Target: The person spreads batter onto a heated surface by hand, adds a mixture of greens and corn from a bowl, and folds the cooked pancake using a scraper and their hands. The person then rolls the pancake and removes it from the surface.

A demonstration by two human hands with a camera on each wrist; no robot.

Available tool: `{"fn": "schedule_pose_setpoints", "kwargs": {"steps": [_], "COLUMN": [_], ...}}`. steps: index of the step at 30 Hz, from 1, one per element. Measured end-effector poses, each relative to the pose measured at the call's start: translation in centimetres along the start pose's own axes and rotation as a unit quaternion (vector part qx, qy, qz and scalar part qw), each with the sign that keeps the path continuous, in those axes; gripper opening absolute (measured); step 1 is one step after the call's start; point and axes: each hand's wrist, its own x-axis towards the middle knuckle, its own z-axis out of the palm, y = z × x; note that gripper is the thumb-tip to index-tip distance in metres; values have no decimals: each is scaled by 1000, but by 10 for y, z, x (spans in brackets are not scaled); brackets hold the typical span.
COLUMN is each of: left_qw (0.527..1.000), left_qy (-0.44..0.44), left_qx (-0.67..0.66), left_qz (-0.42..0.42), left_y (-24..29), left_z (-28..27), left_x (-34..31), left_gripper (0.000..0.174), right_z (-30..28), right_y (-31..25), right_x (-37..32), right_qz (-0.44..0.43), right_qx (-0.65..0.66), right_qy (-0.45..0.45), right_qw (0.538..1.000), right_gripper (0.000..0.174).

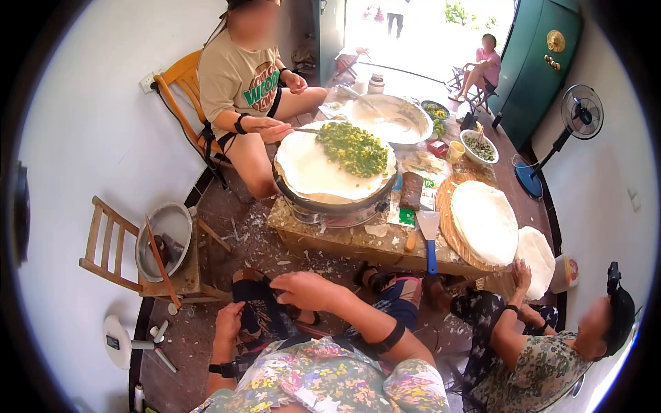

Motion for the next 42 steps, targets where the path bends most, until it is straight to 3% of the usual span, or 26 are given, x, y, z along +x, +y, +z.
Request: {"fn": "schedule_pose_setpoints", "kwargs": {"steps": [13,16,28,33,34,35,42], "left_qw": [1000,999,999,1000,1000,999,999], "left_qy": [20,25,24,22,21,26,40], "left_qx": [-3,-11,4,1,-9,-12,2], "left_qz": [21,27,28,20,17,21,31], "left_y": [-2,-5,4,-7,-6,-5,-3], "left_z": [5,6,0,4,6,7,5], "left_x": [5,5,5,-1,3,5,2], "left_gripper": [24,24,23,24,24,24,27], "right_z": [22,32,25,33,30,35,8], "right_y": [-13,-11,-24,-17,-19,-16,-15], "right_x": [-64,-67,-68,-69,-69,-70,-74], "right_qz": [96,50,35,12,70,28,82], "right_qx": [-27,-28,-34,-22,-14,-24,-29], "right_qy": [6,64,77,87,24,65,35], "right_qw": [995,996,996,996,997,997,996], "right_gripper": [36,33,25,31,41,32,41]}}
